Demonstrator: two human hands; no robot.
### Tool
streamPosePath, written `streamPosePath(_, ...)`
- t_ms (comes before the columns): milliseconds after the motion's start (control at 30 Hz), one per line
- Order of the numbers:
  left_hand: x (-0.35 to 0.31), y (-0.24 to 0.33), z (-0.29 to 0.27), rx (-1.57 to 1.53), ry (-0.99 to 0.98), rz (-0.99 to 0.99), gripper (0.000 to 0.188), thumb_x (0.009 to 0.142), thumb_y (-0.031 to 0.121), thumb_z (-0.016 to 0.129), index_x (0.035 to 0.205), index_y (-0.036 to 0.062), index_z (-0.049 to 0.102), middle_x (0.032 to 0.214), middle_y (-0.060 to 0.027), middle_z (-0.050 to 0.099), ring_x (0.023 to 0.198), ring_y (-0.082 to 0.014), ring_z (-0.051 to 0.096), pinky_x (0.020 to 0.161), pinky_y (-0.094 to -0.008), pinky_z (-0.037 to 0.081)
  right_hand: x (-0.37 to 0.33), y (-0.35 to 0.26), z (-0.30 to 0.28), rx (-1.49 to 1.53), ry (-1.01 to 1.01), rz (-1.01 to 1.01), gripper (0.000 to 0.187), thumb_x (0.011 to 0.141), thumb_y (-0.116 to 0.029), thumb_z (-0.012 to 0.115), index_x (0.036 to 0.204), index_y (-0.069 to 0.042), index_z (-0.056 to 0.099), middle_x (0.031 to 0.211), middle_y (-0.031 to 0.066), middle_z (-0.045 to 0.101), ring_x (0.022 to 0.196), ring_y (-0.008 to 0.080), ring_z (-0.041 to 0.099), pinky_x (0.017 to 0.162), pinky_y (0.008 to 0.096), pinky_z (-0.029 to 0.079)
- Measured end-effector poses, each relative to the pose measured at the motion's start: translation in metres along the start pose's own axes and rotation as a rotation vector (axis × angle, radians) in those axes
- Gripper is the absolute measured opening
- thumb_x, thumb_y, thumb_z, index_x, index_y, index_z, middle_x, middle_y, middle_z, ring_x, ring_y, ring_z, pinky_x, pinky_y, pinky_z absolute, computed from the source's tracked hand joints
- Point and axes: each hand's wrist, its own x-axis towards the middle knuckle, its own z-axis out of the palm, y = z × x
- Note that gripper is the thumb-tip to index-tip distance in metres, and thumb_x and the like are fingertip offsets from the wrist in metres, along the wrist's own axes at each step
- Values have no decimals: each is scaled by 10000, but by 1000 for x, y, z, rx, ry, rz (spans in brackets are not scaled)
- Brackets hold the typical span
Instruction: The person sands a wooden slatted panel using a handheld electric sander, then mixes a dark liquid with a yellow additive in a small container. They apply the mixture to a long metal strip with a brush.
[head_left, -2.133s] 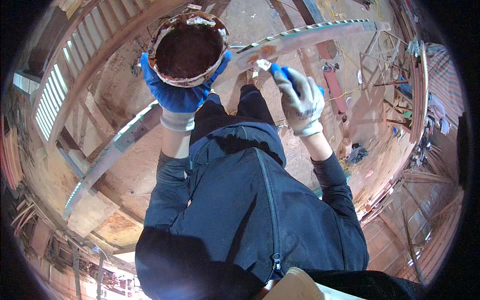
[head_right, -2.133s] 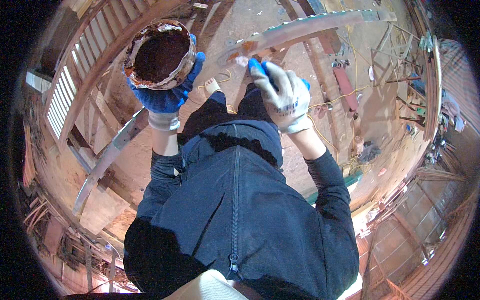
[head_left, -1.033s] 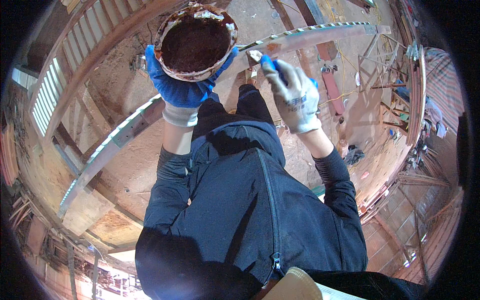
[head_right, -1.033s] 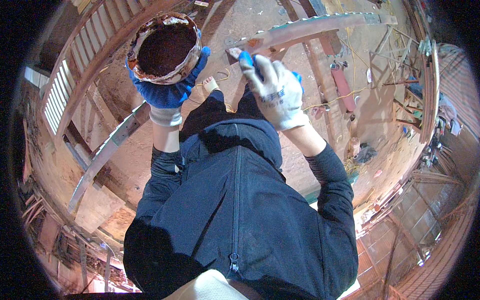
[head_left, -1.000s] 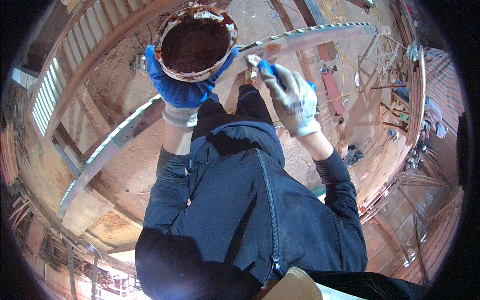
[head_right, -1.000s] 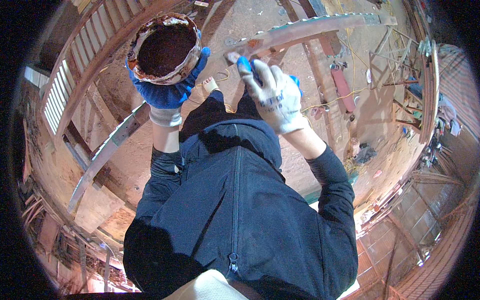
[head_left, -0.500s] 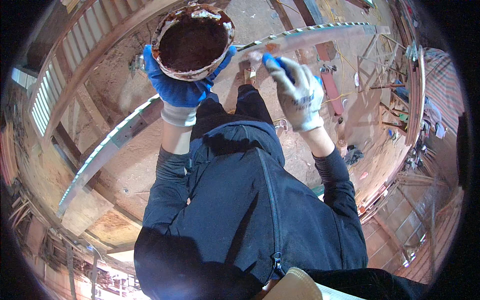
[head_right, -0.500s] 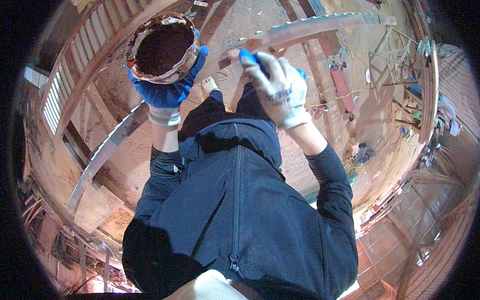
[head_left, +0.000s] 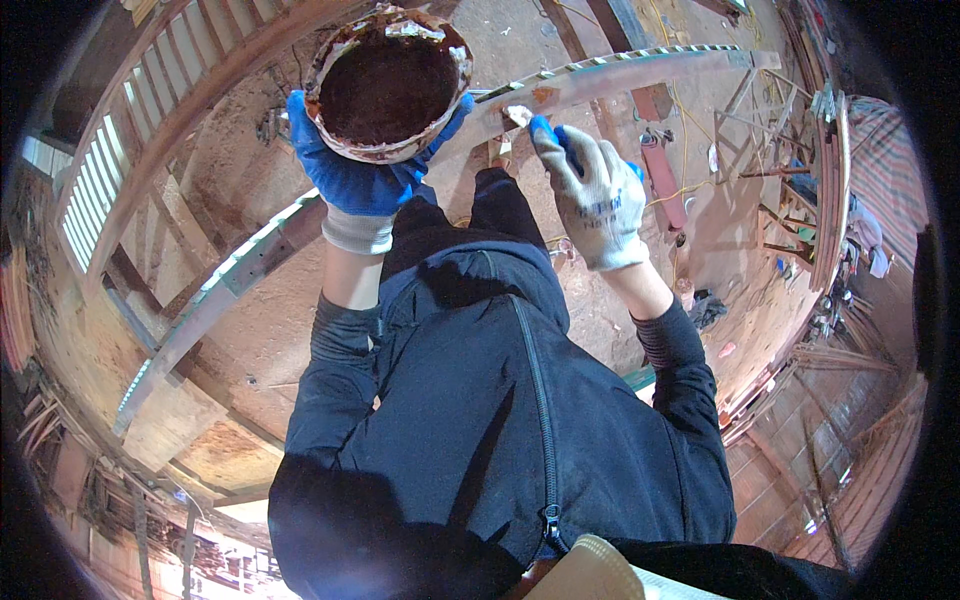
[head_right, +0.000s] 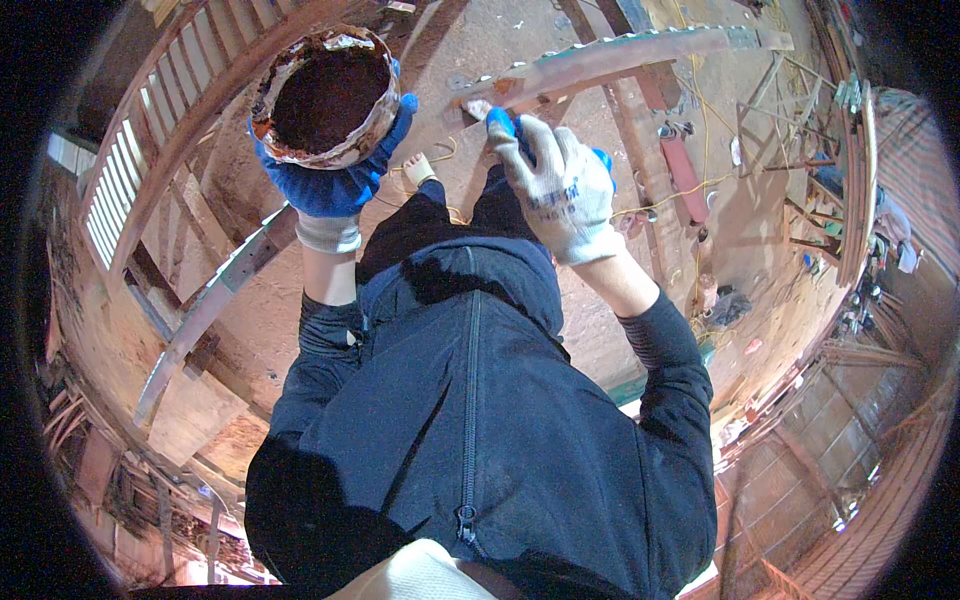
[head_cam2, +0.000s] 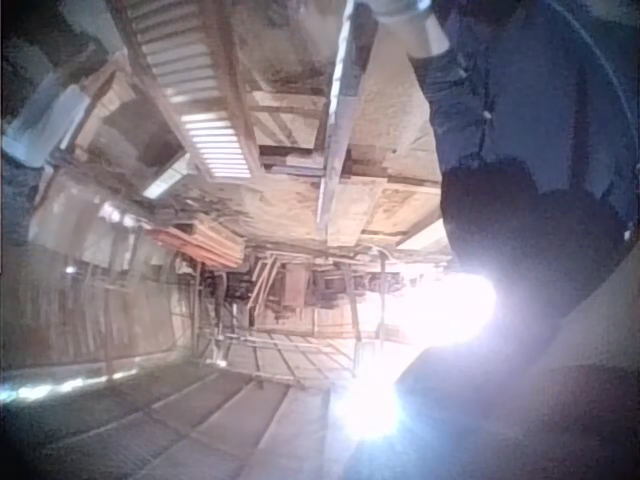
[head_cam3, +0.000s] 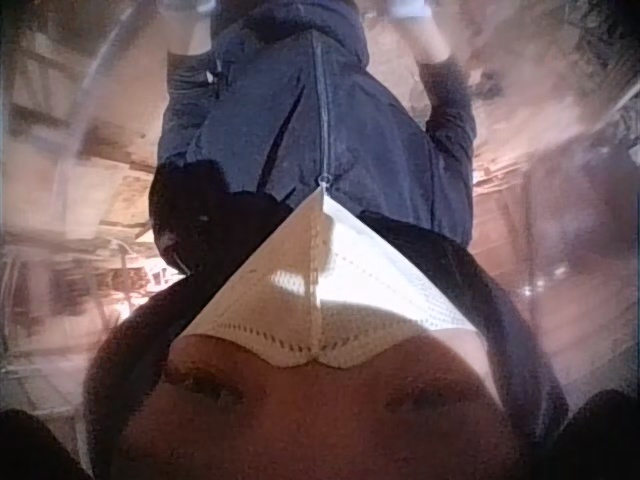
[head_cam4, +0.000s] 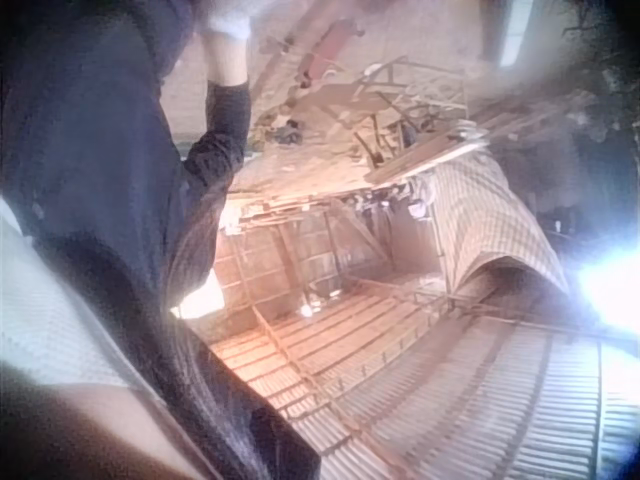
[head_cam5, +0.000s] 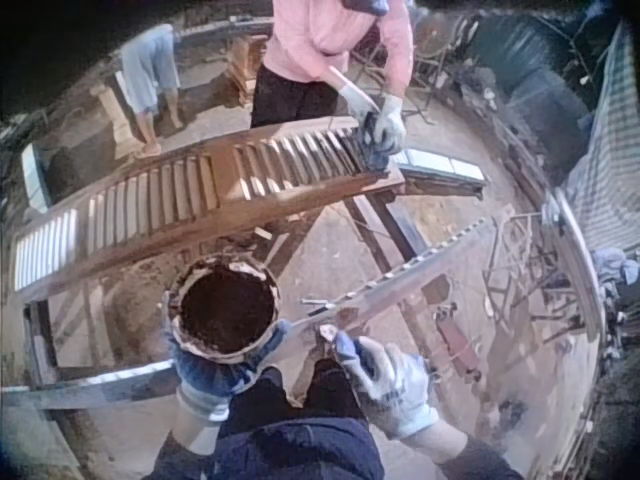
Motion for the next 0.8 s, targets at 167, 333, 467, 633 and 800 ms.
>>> streamPosePath(167,-1,-1,3,2,23,40,821,790,681,535,1425,190,358,1455,-191,343,1278,-475,388,1040,-676,310,15,6,-9,41,46,80,500,748,-135,631,1239,-203,571,1056,41,591,826,221,591,612,334,500)
streamPosePath(333,0,-13,20,417,225,145,889,768,642,560,1458,145,301,1498,-170,297,1383,-394,267,1122,-648,159,0,-6,-9,45,-34,11,487,750,-124,626,1232,-172,577,1038,40,589,804,214,588,606,322,501)
streamPosePath(467,1,-2,2,-34,-17,41,832,783,684,542,1426,191,355,1469,-182,326,1295,-469,370,1051,-693,275,18,-2,-17,65,38,38,506,727,-116,624,1229,-161,575,1003,37,579,800,209,577,599,325,493)
streamPosePath(633,1,-2,0,-35,-109,-22,848,781,641,538,1447,162,327,1486,-170,320,1366,-407,291,1110,-657,180,18,-22,-14,19,-48,-2,475,730,-113,610,1202,-144,564,955,30,552,781,196,574,581,323,488)
streamPosePath(800,1,-11,17,265,110,109,857,777,638,537,1454,160,315,1489,-165,318,1379,-395,277,1120,-650,166,23,-7,-12,71,26,49,473,725,-114,626,1193,-158,578,1013,52,573,825,227,584,614,318,500)
